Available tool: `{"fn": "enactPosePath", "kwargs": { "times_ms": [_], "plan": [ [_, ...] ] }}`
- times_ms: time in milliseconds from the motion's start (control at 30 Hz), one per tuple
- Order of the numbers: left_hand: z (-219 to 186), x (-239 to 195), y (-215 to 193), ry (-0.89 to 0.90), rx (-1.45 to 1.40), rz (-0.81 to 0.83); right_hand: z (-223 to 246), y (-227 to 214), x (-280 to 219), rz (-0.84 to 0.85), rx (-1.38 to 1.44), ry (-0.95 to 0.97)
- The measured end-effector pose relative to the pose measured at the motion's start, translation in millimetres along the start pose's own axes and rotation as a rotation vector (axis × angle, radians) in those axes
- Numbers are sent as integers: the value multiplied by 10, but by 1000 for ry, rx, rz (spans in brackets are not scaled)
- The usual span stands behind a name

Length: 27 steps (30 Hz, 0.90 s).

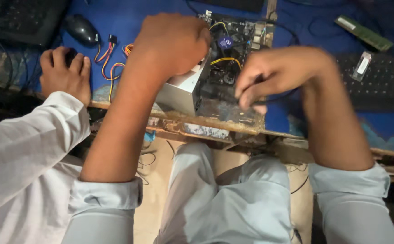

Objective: The person connects a power supply unit to a motherboard, plugs in a monitor cable, and inserts a RAM stick into a memory slot. The person then adjusts the power supply and continues connecting cables to the motherboard.

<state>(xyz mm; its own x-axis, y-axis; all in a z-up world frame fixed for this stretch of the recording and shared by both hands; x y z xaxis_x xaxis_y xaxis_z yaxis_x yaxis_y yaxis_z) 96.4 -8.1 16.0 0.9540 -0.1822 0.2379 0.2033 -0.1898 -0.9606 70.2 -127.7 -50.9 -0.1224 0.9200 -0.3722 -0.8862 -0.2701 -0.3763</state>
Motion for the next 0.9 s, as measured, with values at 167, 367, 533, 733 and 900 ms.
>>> {"fn": "enactPosePath", "kwargs": {
  "times_ms": [167,367,533,733,900],
  "plan": [
    [8,26,43,-14,-19,43,-6,-5,-19,-7,8,36],
    [-28,34,-17,4,-20,-17,53,-22,-57,-10,0,-51],
    [-6,34,39,-22,4,45,51,-62,-81,-55,2,-48],
    [-31,18,-15,16,-29,-18,-116,-90,-172,-69,-30,-70],
    [-12,6,15,-18,-10,18,-396,-71,-264,8,-58,45]
  ]
}}
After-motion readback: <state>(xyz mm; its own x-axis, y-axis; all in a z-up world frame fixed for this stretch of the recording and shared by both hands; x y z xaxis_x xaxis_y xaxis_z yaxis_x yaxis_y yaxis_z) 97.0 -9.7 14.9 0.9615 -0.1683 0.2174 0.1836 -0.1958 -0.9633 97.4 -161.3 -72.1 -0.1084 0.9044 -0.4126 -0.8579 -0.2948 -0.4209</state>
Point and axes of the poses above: each hand's wrist, its own x-axis towards the middle knuckle, its own y-axis out of the palm, z = x × y, the point moved 10 cm from there along x, towards the middle knuckle, and after that the axes turned 5 degrees about y, right-handed, at the moved point
